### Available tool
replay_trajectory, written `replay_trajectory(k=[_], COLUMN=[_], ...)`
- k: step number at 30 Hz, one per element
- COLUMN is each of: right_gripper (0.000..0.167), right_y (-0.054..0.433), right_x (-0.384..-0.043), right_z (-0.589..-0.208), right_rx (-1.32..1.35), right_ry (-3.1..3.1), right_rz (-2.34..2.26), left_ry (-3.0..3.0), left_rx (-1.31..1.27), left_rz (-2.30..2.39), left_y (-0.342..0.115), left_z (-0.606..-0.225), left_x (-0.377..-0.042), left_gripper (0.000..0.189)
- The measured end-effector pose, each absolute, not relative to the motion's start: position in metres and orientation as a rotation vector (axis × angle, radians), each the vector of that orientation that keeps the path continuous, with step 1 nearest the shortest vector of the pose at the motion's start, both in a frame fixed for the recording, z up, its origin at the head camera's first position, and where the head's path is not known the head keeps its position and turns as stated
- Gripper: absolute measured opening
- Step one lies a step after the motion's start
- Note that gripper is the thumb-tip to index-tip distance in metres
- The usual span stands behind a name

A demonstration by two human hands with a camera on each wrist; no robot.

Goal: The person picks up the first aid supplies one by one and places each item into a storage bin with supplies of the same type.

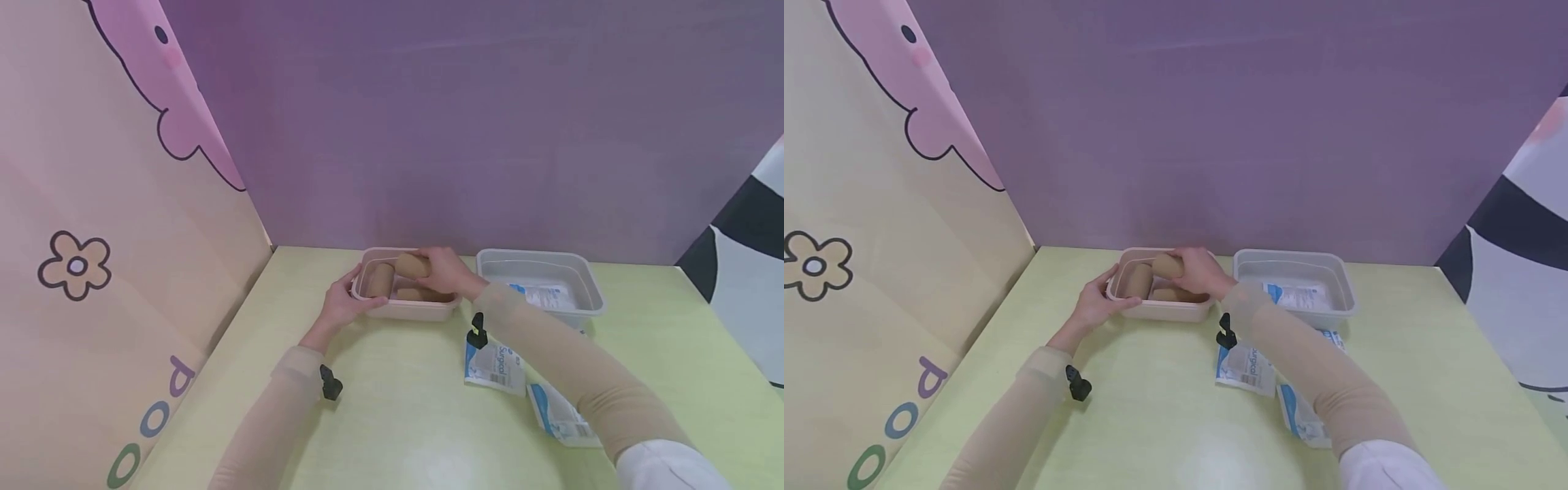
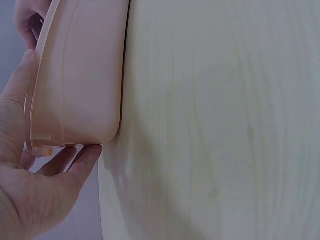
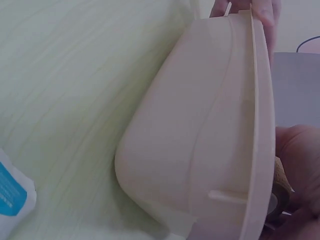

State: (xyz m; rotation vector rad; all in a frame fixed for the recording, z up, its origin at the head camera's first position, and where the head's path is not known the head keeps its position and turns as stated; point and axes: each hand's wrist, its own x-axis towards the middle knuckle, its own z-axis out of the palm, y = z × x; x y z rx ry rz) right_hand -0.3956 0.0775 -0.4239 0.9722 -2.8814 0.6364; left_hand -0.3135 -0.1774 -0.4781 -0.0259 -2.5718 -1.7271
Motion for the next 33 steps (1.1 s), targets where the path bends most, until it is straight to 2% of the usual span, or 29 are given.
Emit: replay_trajectory(k=[9, 21, 27, 33], right_gripper=[0.064, 0.061, 0.055, 0.047], right_y=[0.083, 0.087, 0.091, 0.091], right_x=[-0.395, -0.395, -0.394, -0.388], right_z=[-0.427, -0.431, -0.431, -0.416], right_rx=[0.970, 0.900, 0.833, 0.891], right_ry=[-2.895, -2.946, -2.937, -2.809], right_rz=[0.469, 0.472, 0.594, 0.658], left_ry=[-2.557, -2.553, -2.553, -2.615], left_rx=[-0.041, -0.066, -0.077, -0.028], left_rz=[-1.761, -1.768, -1.763, -1.641], left_y=[-0.169, -0.160, -0.160, -0.175], left_z=[-0.477, -0.480, -0.479, -0.478], left_x=[-0.315, -0.317, -0.317, -0.315], left_gripper=[0.107, 0.107, 0.107, 0.106])
